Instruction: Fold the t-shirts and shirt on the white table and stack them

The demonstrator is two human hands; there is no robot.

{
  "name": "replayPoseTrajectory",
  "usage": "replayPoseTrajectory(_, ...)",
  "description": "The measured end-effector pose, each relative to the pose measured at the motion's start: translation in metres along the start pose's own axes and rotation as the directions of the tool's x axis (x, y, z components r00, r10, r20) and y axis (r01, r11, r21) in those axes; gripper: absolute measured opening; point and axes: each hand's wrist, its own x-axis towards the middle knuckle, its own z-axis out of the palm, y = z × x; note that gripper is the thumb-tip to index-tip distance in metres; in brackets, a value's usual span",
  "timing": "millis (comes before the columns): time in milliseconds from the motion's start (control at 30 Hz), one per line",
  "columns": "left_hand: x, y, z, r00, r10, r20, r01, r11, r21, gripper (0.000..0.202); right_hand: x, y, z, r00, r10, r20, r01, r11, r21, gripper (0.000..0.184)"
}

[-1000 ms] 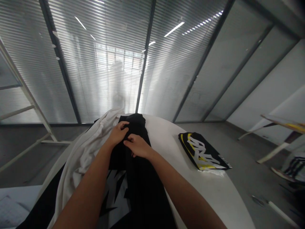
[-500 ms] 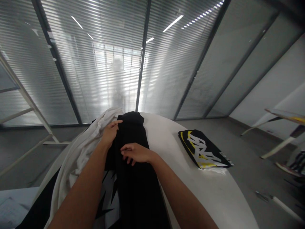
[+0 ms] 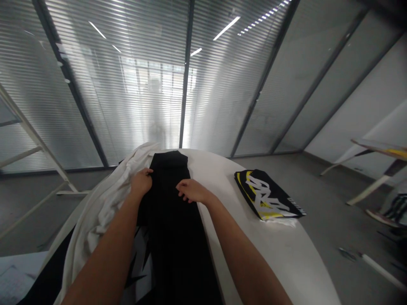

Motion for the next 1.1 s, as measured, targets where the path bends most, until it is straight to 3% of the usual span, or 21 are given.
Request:
replayPoseTrajectory(100, -0.002, 0.002, 0.003, 0.998, -0.014, 0.066, 0.009, 0.997, 0.078, 0.045, 0.002, 0.008, -0.011, 0.979, 0.0, -0.205, -0.052, 0.967, -0.248, 0.026)
replayPoseTrajectory(200, -0.003, 0.005, 0.002, 0.992, -0.008, 0.127, -0.005, 0.995, 0.104, 0.049, 0.004, 0.015, -0.014, 0.959, 0.003, -0.283, -0.1, 0.939, -0.329, 0.029)
replayPoseTrajectory(400, -0.001, 0.002, 0.007, 0.983, 0.1, 0.153, -0.117, 0.988, 0.105, 0.055, 0.004, 0.018, -0.007, 0.953, 0.022, -0.301, -0.14, 0.916, -0.376, 0.044)
replayPoseTrajectory(567, 0.002, -0.002, 0.014, 0.962, 0.222, 0.162, -0.248, 0.954, 0.17, 0.061, 0.005, 0.015, -0.004, 0.979, -0.026, -0.202, -0.066, 0.899, -0.433, 0.031)
replayPoseTrajectory(700, 0.002, 0.0, 0.015, 0.939, 0.297, 0.174, -0.328, 0.925, 0.192, 0.068, 0.008, 0.017, -0.003, 0.982, -0.004, -0.188, -0.079, 0.9, -0.428, 0.027)
replayPoseTrajectory(867, -0.004, 0.005, 0.014, 0.984, 0.135, 0.113, -0.166, 0.926, 0.338, 0.065, 0.008, 0.025, -0.003, 0.976, 0.023, -0.217, -0.113, 0.904, -0.413, 0.023)
replayPoseTrajectory(1000, -0.011, 0.011, 0.009, 0.996, 0.021, 0.085, -0.053, 0.918, 0.394, 0.06, 0.008, 0.028, -0.003, 0.954, 0.03, -0.298, -0.143, 0.919, -0.366, 0.044)
replayPoseTrajectory(1100, -0.012, 0.016, 0.005, 0.999, -0.028, 0.038, 0.01, 0.914, 0.406, 0.058, 0.009, 0.028, -0.004, 0.947, 0.021, -0.322, -0.125, 0.944, -0.305, 0.047)
